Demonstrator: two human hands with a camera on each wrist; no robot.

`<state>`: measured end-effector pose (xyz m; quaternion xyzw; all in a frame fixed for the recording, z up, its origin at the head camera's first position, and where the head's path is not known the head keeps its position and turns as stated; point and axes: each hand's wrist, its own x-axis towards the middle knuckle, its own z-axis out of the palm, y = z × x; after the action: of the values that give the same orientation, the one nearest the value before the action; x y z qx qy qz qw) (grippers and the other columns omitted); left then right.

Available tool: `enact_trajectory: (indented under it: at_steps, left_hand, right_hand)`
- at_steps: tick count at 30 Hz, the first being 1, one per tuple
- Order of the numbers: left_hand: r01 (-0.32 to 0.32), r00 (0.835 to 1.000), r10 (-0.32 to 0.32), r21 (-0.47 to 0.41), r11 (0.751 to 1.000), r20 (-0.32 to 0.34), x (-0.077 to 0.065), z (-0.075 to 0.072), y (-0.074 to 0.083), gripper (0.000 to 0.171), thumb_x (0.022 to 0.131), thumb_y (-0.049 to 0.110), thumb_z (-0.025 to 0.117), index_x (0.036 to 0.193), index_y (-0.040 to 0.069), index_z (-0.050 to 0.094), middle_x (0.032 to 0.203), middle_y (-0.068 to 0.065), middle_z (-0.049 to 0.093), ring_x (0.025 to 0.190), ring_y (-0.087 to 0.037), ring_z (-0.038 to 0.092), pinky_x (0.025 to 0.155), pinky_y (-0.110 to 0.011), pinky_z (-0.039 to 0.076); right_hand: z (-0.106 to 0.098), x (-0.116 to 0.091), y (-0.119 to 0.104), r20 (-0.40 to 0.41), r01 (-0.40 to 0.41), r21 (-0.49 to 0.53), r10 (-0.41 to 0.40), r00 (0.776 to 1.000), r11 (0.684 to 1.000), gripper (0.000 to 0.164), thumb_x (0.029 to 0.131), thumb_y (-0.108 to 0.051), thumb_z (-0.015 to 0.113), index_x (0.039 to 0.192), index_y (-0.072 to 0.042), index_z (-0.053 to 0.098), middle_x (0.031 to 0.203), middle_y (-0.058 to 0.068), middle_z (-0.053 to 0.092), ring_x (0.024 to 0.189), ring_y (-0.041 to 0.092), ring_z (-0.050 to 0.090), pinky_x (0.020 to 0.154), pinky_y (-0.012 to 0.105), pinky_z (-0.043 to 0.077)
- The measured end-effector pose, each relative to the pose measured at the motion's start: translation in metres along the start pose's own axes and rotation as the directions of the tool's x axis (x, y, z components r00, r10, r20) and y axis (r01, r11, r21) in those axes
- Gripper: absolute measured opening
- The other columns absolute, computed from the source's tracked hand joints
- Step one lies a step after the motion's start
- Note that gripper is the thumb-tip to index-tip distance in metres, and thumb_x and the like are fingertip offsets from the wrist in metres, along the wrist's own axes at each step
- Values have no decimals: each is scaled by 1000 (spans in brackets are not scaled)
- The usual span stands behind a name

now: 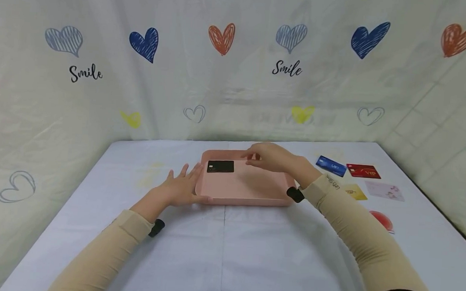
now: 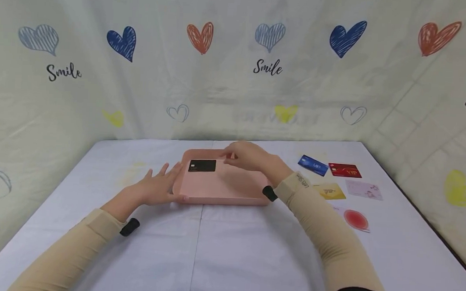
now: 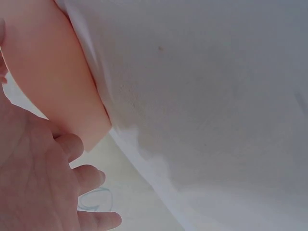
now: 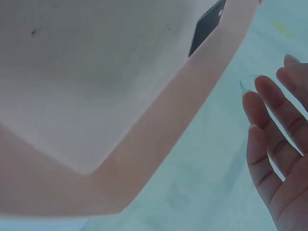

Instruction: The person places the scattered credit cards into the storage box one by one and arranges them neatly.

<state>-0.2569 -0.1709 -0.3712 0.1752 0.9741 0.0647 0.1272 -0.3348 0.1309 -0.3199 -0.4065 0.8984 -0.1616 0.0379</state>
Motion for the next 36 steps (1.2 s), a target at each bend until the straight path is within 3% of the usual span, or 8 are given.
enact_trajectory:
  at_steps: [6,19,28,36]
  left_hand:
    - [5,1000,-5,-8,1000,7,-2,-1,0,112,92,71,57,165,6,1,171,-12,9,155,-42,3,115,-72,5]
    - [11,1000,-11,-20,1000,6,-1,-1,-1,112,93,71,57,165,5,3,171,-13,10,155,-43,3,115,-72,5]
    - [16,1000,-16,-15,1000,9,0,-1,1,115,90,75,56,165,6,2,171,-12,9,155,-43,3,115,-73,5]
    - [19,1000,-19,-6,1000,7,1,1,0,115,90,77,54,165,6,2,171,-12,9,155,-44,3,115,-73,6]
  right_hand:
    - [-5,-12,7,-66,10,26,-8,998,1000,30,100,-13,68,129,-8,72,107,0,71,92,19,65,80,37,54]
    - [-15,-36,25,-141,-70,159,92,986,985,28,100,-5,66,128,-5,71,112,10,73,95,26,66,82,43,54]
    - [-23,-53,44,-163,-142,187,174,971,972,30,102,-2,60,131,-3,69,114,13,72,99,29,66,86,45,53]
    - [-25,-67,63,-211,-173,188,212,954,967,29,104,-3,56,130,-2,69,107,12,73,91,29,69,79,41,51]
